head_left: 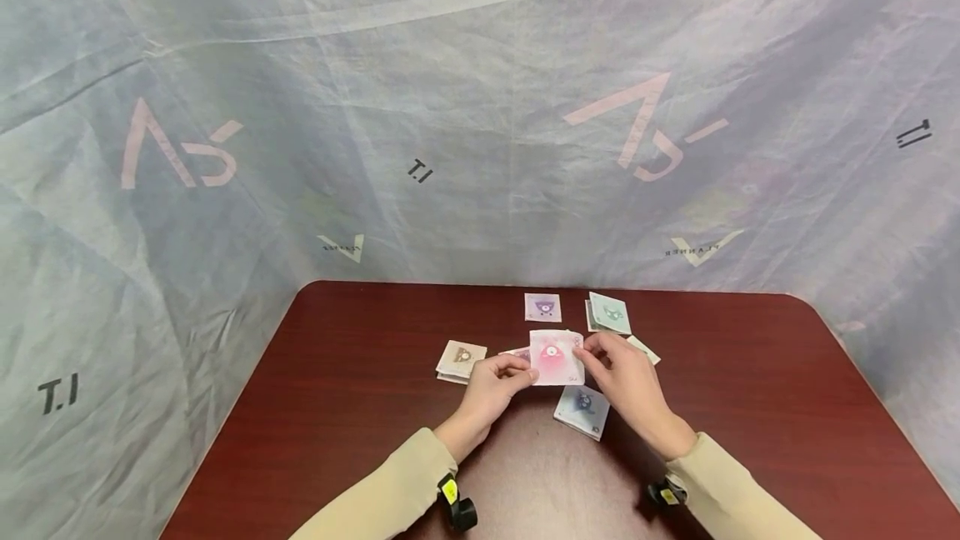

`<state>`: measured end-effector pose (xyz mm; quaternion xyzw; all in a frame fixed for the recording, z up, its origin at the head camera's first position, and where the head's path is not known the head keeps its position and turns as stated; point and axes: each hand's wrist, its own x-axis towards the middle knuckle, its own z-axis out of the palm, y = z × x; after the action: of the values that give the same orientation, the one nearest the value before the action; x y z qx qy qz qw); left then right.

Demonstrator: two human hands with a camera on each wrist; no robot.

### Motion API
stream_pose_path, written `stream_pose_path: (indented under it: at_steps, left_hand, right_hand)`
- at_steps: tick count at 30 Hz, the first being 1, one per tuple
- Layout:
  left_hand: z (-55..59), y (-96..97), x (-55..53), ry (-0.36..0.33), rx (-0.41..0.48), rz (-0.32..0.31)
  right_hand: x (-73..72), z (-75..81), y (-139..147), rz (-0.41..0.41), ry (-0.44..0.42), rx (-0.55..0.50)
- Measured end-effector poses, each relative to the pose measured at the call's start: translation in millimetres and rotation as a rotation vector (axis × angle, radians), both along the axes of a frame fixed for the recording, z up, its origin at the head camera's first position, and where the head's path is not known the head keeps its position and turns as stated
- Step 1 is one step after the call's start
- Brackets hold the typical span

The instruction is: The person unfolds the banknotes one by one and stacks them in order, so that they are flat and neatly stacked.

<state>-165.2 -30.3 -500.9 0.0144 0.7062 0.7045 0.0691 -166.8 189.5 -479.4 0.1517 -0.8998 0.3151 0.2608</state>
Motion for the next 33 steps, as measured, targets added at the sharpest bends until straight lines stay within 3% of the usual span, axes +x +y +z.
stream_pose_path:
  at_steps: [14, 23, 33]
  left_hand:
    - [-2.8, 3.6, 3.0, 0.005, -0.025, -0.032]
    - [0.1, 12.3, 3.4, -0.002, 0.024, -0.020]
    - [1.6, 13.2, 4.6, -0.018, 0.000, 0.004]
  right_hand:
    - [0.2, -3.4, 4.3, 0.024, 0.037, -0.032]
    - [0.3, -4.6, 2.3, -0.016, -0.002, -0.144]
    - [-0.2, -9.3, 5.0, -0.012, 0.141, -0.073]
